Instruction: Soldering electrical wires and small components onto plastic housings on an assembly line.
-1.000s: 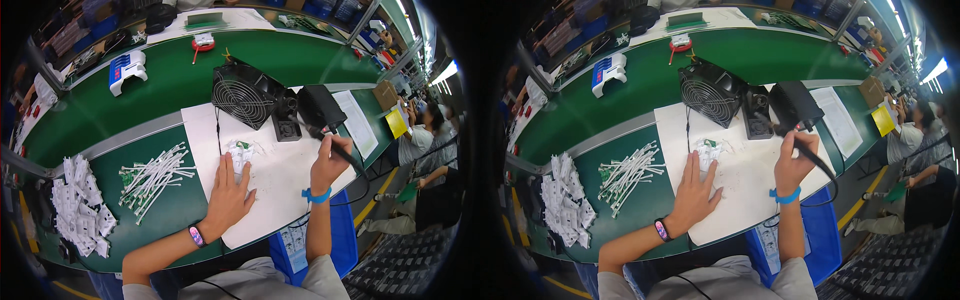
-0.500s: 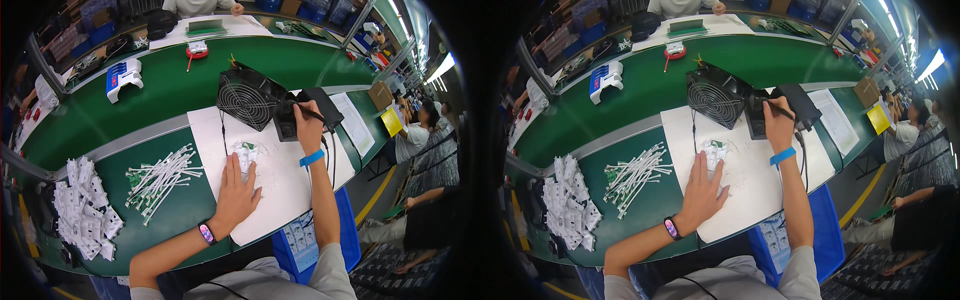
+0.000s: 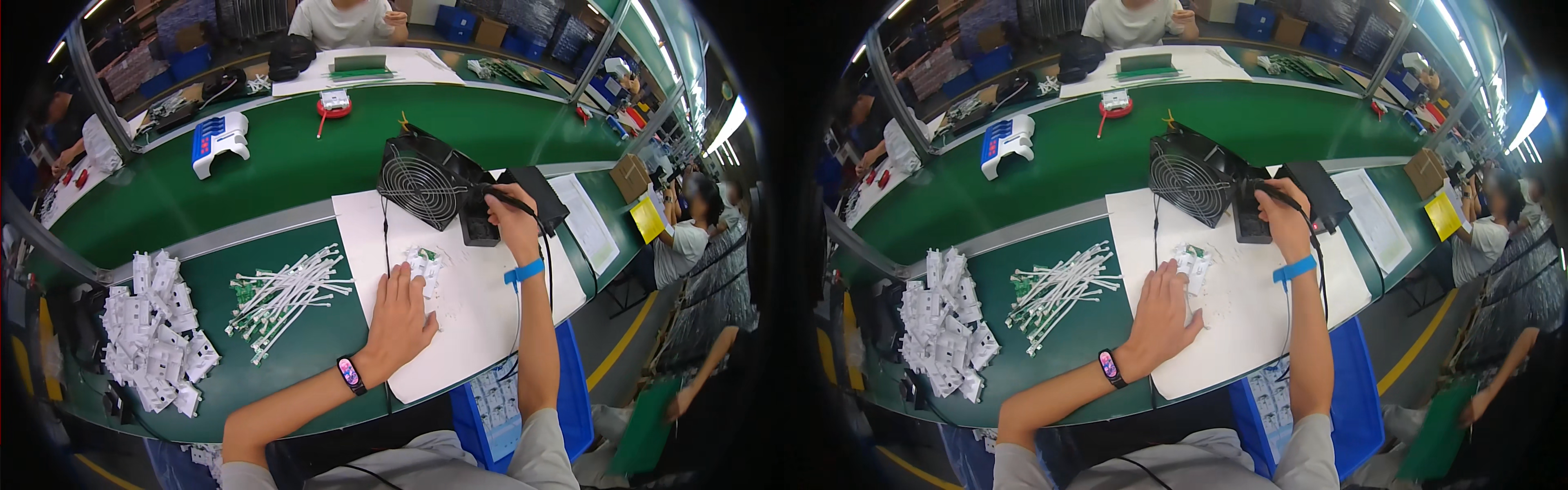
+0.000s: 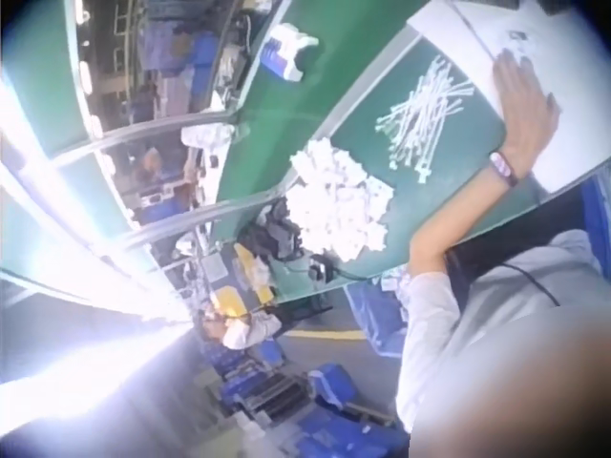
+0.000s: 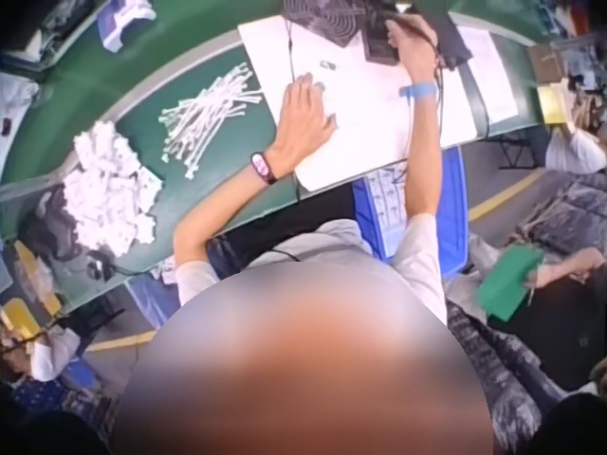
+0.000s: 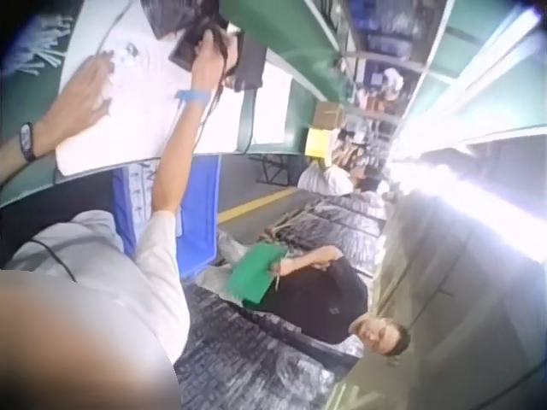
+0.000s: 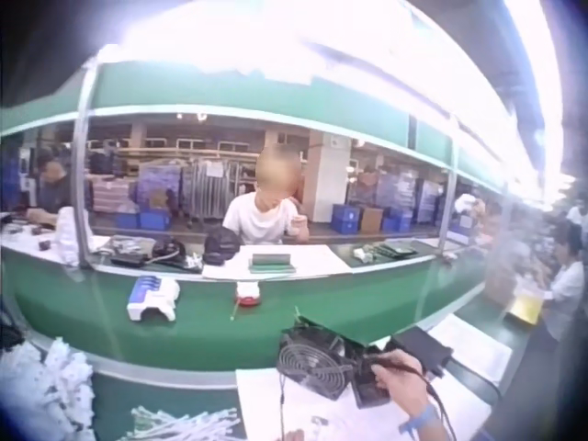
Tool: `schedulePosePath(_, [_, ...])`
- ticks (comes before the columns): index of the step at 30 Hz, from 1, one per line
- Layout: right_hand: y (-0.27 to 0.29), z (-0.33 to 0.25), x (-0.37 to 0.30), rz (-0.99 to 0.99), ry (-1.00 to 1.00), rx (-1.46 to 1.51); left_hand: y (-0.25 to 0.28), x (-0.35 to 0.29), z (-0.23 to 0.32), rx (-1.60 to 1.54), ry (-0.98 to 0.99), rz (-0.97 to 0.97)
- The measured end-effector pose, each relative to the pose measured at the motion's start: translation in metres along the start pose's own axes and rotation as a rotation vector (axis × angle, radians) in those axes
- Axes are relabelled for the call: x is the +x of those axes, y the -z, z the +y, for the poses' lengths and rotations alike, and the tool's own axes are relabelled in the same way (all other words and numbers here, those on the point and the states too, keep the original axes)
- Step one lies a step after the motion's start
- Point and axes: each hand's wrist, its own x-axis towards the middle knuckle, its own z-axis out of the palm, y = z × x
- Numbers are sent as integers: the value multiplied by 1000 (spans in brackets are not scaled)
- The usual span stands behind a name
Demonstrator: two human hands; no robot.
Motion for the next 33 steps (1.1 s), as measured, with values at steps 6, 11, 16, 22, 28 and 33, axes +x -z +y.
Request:
schedulePosePath(6, [8,5,-65,-15,-181,-257,1,21,-12,-171,131,-21])
schedulePosePath(11, [-7,2,-110,38,24,-216,8,35,-7,13,98,-104])
schedulePosePath(16, [-6,-4,-120,19,156,-253,70,15,6,179,39,-102])
schedulePosePath(22, [-8,0,-121,-84,239,-272,151,21,-82,143,351,95])
schedulePosePath(28, [-9,4,-123,-356,208,-300,154,67,-212,189,540,395])
schedulePosePath(33, [-14,-12,-125,-300,181,-258,163,45,-206,515,617,185])
